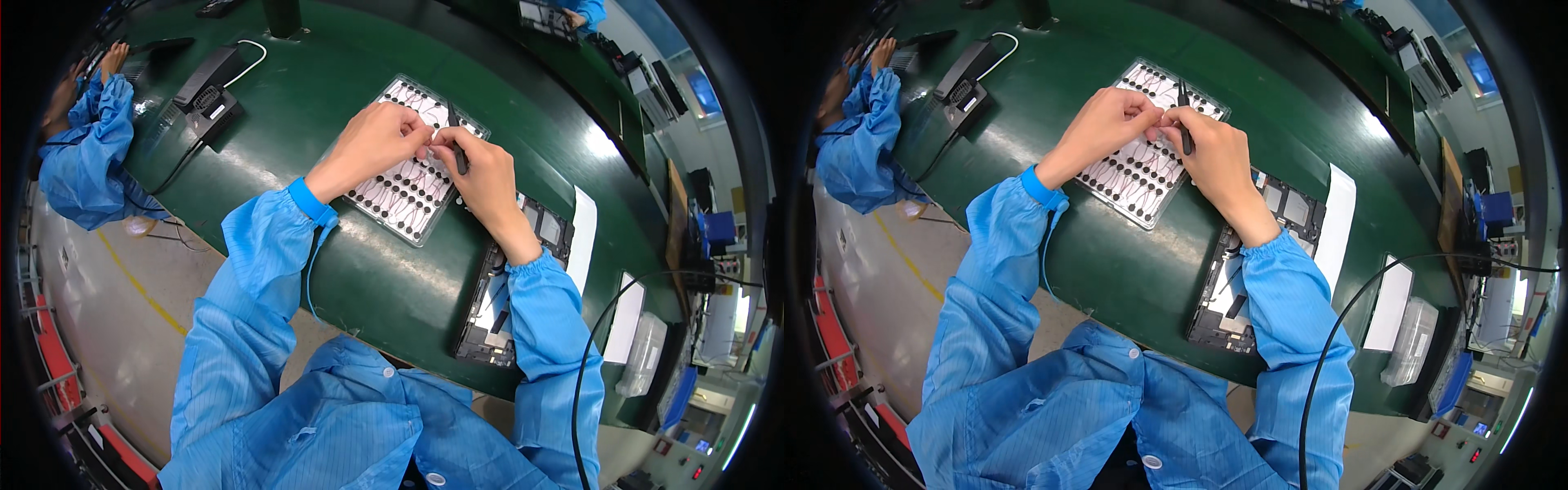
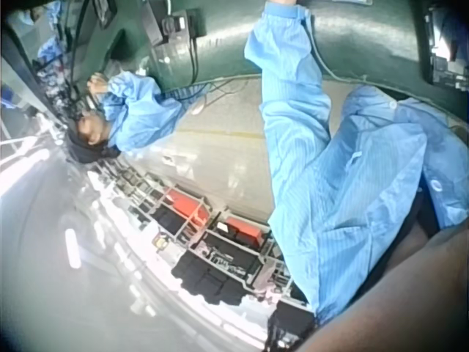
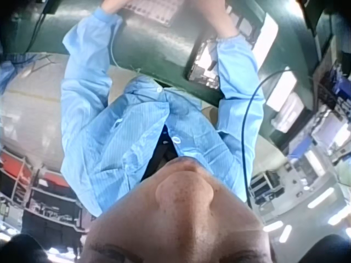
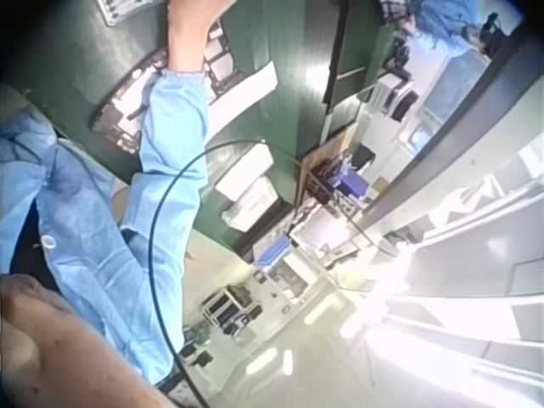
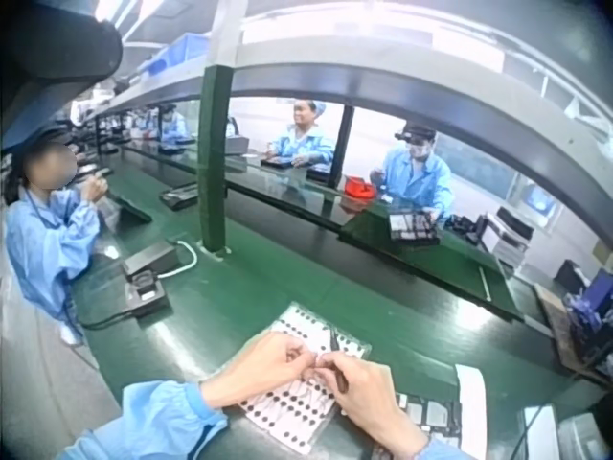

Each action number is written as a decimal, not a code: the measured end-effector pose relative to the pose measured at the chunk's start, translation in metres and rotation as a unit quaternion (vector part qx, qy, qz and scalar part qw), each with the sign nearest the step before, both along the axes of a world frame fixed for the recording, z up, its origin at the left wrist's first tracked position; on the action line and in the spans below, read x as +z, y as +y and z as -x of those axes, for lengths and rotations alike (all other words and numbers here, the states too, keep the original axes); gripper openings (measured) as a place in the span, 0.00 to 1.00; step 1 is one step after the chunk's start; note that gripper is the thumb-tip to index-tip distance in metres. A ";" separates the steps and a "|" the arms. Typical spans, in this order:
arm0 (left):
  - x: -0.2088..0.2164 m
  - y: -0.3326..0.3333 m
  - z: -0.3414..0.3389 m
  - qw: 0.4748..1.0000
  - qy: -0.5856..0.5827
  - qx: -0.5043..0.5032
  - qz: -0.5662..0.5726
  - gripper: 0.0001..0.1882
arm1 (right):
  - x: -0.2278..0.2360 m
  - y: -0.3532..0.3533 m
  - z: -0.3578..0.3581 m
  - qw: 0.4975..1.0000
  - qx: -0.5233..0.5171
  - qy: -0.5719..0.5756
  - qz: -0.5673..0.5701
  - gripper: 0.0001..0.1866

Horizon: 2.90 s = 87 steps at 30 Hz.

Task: Assembling components and applying adhesive strips to tablet frames.

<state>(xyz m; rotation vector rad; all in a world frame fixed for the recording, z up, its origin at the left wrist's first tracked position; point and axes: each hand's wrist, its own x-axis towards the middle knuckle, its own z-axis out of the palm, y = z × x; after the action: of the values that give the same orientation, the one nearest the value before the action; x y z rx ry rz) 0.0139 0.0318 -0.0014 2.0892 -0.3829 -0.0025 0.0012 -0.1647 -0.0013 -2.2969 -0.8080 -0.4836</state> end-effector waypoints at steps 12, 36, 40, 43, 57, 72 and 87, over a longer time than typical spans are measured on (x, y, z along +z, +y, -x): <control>-0.001 0.000 -0.005 0.994 -0.045 0.032 0.098 0.16 | 0.011 0.000 0.005 0.990 -0.038 -0.109 -0.077 0.09; 0.030 -0.188 0.082 0.939 -0.319 -0.124 0.007 0.02 | 0.025 -0.183 0.125 0.967 -0.193 0.076 -0.148 0.08; 0.024 -0.194 0.087 0.939 -0.315 -0.133 -0.028 0.03 | 0.002 -0.190 0.125 0.960 -0.241 0.001 -0.141 0.13; 0.027 -0.194 0.084 0.959 -0.263 -0.099 -0.035 0.03 | 0.004 -0.206 0.122 0.947 -0.274 0.084 -0.144 0.20; 0.017 -0.215 0.085 0.948 -0.239 -0.155 -0.140 0.05 | -0.032 -0.211 0.113 0.948 -0.245 0.110 -0.173 0.13; 0.018 -0.211 0.083 0.903 -0.337 -0.198 -0.175 0.05 | -0.016 -0.203 0.116 0.954 -0.239 0.131 -0.121 0.16; 0.014 -0.227 0.070 0.959 -0.177 -0.184 -0.120 0.07 | -0.011 -0.210 0.126 0.959 -0.227 0.113 -0.127 0.14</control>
<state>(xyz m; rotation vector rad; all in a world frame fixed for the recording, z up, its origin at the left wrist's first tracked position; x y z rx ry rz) -0.0557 -0.1951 0.0124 2.2272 -1.0309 0.1117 -0.1249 -0.3747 -0.0121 -2.2346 -0.0924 -0.4784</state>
